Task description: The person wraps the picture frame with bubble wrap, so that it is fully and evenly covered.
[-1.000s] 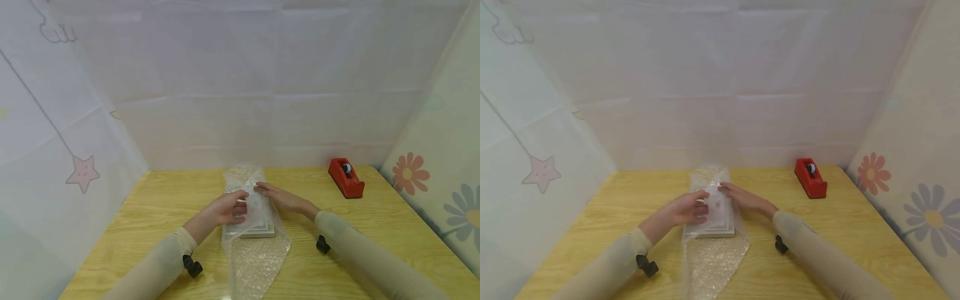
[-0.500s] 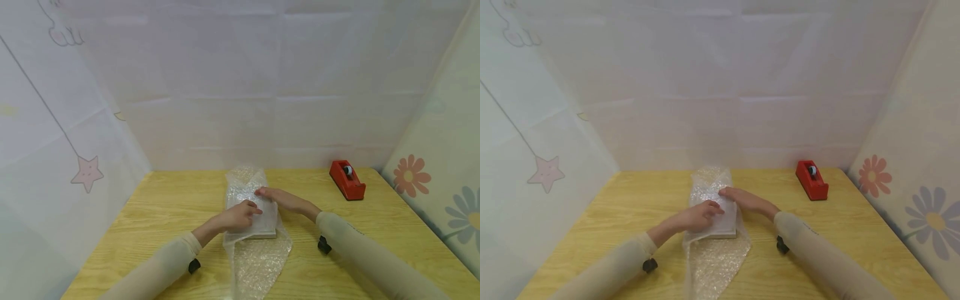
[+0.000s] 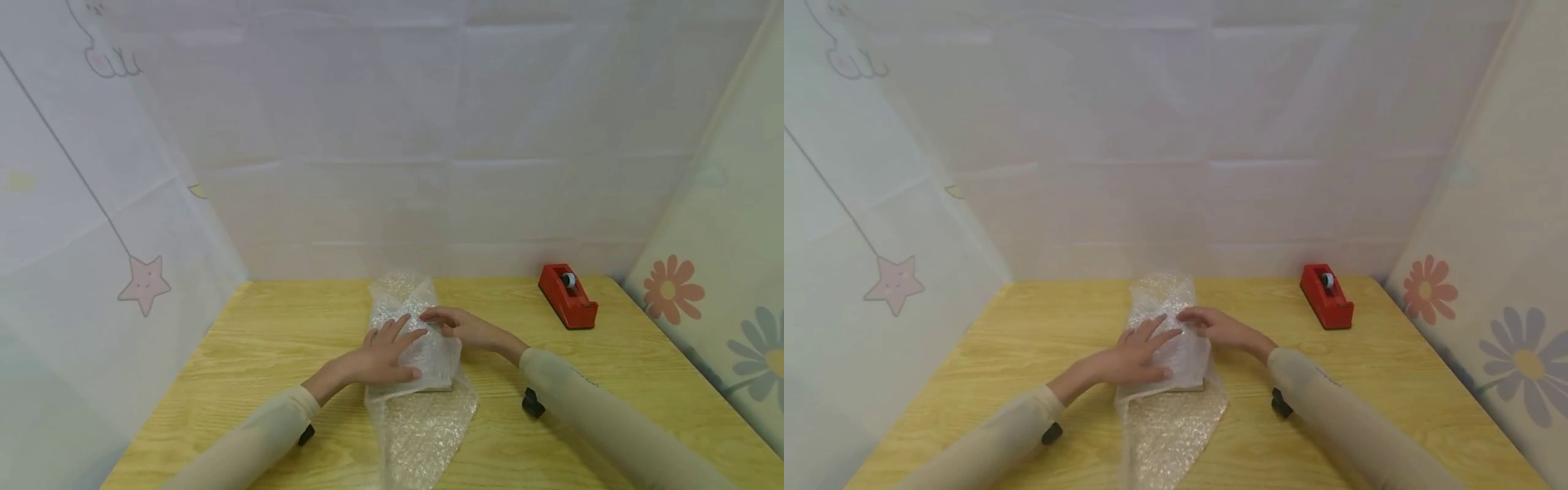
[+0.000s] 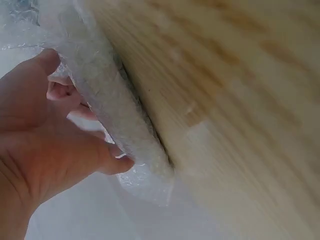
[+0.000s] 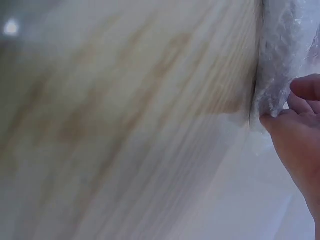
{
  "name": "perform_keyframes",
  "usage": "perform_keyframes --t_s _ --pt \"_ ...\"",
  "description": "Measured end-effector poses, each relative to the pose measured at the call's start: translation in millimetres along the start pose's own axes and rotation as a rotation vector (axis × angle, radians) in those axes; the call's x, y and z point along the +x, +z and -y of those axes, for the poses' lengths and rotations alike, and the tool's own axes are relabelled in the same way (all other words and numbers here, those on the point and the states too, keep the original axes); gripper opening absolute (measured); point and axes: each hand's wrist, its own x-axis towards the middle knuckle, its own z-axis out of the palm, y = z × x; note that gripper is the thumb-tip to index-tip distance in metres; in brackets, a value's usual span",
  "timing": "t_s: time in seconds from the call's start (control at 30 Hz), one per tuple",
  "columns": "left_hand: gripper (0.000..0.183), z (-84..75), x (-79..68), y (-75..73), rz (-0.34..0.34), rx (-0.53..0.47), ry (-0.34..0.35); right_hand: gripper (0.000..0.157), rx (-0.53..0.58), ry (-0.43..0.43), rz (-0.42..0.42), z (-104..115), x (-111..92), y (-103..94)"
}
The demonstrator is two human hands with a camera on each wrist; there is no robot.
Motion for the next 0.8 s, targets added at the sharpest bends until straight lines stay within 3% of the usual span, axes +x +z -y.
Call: perform_keyframes --t_s 0.07,0.23,0.33,0.43,0.53,0.6,0.8 --pt "0.087 2.2 -0.5 -0.1 -0.066 -0.063 -0.036 0.046 -0.036 -0.037 0.003 -2 0 -0.1" --pt "0.095 4.3 0.8 -4.5 -0.262 -0.188 -0.24 0.043 -0.106 -0.045 -0.012 -3 2 0.8" --pt "0.085 6.7 1.9 -7.2 -0.341 -0.168 -0.328 0.043 -0.122 -0.024 -0.031 -3 3 2.6" --pt "0.085 8.1 0.4 -9.7 -0.368 -0.143 -0.392 0.043 -0.174 -0.006 -0.032 -5 3 4.5" --pt "0.094 9.8 -1.5 -10.3 -0.368 -0.207 -0.405 0.045 -0.23 0.012 -0.018 -5 1 5.2" --pt "0.097 11.4 -1.0 -10.5 -0.366 -0.263 -0.369 0.047 -0.264 0.019 -0.009 -3 0 5.5" --pt "0.089 12.2 1.2 -12.0 -0.301 -0.324 -0.307 0.046 -0.26 0.029 0.026 0 1 5.5"
